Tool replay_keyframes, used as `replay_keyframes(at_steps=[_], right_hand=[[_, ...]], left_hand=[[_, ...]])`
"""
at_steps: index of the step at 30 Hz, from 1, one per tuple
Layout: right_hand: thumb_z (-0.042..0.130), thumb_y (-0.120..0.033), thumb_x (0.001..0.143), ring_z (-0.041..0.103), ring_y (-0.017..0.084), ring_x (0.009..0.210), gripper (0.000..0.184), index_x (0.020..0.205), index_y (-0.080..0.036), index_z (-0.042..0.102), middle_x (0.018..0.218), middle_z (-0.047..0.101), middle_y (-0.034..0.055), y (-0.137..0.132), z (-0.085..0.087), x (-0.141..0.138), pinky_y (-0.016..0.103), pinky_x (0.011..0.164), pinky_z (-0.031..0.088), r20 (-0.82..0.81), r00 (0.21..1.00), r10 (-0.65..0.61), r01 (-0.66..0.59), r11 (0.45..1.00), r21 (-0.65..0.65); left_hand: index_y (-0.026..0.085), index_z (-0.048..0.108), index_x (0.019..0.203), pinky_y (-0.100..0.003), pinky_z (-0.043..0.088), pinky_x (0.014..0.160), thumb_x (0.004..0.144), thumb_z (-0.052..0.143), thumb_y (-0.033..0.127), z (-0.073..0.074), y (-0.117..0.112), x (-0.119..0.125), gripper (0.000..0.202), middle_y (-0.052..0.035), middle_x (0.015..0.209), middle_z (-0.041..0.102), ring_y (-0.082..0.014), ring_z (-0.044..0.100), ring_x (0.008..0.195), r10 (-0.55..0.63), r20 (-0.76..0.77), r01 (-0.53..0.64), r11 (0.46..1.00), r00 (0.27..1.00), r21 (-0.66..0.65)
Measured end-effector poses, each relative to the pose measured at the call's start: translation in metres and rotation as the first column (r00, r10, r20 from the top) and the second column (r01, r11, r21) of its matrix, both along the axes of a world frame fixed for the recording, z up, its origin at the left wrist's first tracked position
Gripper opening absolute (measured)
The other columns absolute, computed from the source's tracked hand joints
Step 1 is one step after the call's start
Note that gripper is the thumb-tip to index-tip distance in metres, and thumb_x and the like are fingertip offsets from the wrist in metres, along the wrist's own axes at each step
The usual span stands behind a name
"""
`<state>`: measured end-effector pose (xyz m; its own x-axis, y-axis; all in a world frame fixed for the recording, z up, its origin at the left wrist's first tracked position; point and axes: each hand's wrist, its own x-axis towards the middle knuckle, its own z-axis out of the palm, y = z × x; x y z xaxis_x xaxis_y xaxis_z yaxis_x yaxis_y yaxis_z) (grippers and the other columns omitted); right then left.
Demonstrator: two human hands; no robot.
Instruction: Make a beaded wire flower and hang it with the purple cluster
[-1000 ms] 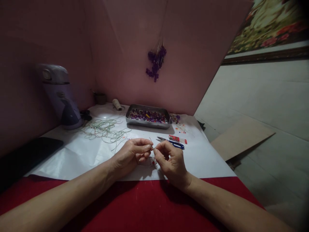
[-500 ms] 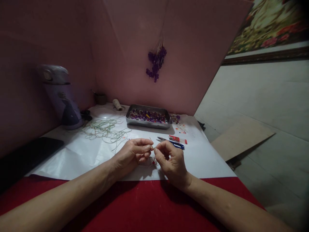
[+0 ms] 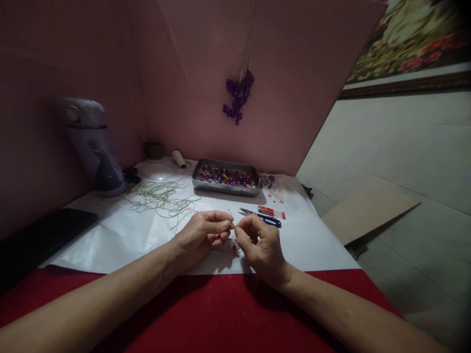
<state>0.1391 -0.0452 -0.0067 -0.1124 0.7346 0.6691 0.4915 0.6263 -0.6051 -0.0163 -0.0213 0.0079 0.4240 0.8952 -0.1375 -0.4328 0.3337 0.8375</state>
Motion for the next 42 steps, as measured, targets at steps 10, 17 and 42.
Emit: replay_keyframes(at_steps=[10, 17, 42], right_hand=[[0.053, -0.019, 0.083, 0.043, 0.008, 0.043, 0.014, 0.069, -0.018, 0.054, 0.054, 0.049, -0.0044, -0.0006, 0.0, -0.0006, 0.021, 0.043, 0.034, -0.021, 1.0, 0.005, -0.006, 1.0, -0.01], [0.052, -0.021, 0.085, 0.045, 0.009, 0.043, 0.013, 0.072, -0.018, 0.054, 0.054, 0.051, -0.0042, -0.0005, 0.0001, -0.0013, 0.02, 0.043, 0.035, -0.047, 0.999, 0.016, -0.018, 0.999, -0.031], [0.053, -0.024, 0.088, 0.042, 0.009, 0.042, 0.013, 0.077, -0.018, 0.056, 0.052, 0.051, -0.0043, 0.0008, -0.0031, -0.0001, 0.021, 0.043, 0.033, 0.003, 1.0, 0.01, -0.01, 1.0, -0.028]], left_hand=[[0.008, 0.067, 0.076, -0.017, 0.034, 0.048, 0.065, 0.076, 0.009, -0.0027, 0.0007, -0.0004, 0.015, -0.0017, 0.064, 0.06, -0.0059, 0.051, 0.051, -0.02, 0.006, 0.02, 1.0, 1.0, 0.013], [0.009, 0.066, 0.078, -0.017, 0.032, 0.048, 0.065, 0.076, 0.01, -0.0024, 0.0012, -0.0003, 0.016, -0.0008, 0.064, 0.06, -0.005, 0.049, 0.05, -0.038, 0.019, 0.037, 0.999, 0.999, 0.014], [0.009, 0.067, 0.076, -0.018, 0.035, 0.052, 0.064, 0.079, 0.011, -0.0007, -0.0008, -0.0009, 0.017, -0.0021, 0.065, 0.06, -0.0066, 0.051, 0.055, 0.011, 0.0, -0.011, 1.0, 1.0, -0.027]])
